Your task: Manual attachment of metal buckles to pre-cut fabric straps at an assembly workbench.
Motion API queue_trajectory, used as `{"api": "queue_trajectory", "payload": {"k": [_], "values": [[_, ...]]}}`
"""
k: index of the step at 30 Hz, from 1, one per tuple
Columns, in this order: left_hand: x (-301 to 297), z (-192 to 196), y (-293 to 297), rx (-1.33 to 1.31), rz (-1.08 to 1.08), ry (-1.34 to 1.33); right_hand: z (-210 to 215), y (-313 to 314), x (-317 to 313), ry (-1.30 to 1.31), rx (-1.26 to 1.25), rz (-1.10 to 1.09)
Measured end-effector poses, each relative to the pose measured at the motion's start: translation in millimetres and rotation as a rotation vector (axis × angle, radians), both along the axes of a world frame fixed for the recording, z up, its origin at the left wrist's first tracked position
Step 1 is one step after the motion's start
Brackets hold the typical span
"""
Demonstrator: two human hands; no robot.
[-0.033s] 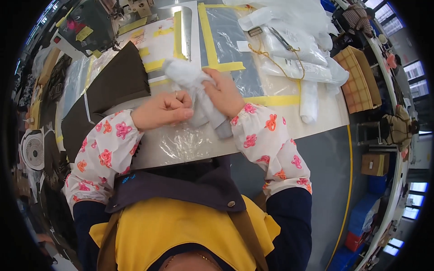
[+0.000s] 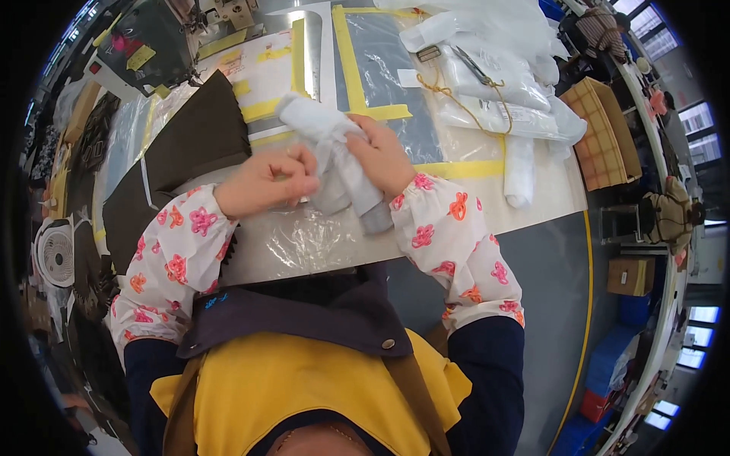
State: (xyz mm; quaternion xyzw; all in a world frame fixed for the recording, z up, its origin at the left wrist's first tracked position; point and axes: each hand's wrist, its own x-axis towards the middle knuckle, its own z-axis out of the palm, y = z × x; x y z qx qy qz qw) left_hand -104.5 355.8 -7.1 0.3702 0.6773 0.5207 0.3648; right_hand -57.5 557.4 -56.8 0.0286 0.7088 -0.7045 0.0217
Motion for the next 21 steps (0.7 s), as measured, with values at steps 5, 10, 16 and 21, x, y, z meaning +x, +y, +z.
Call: {"api": "queue_trajectory", "payload": {"k": [5, 10, 16, 21], "values": [[-12.6, 6.1, -6.3, 0.005, 0.452, -0.179, 19.6, -4.7, -0.2, -0.161, -0.555, -0.049], [-9.4, -6.7, 25.9, 0.117, 0.372, -0.159, 23.5, -11.5, -11.6, -0.062, -0.889, -0.022], [-22.9, 25.7, 42.1, 0.108, 0.216, 0.519, 16.8, -4.9, -12.0, -0.026, -0.285, -0.128], [-41.4, 27.3, 26.0, -0.103, 0.107, 0.194, 22.1, 9.4, -3.4, -0.195, -0.935, -0.156]]}}
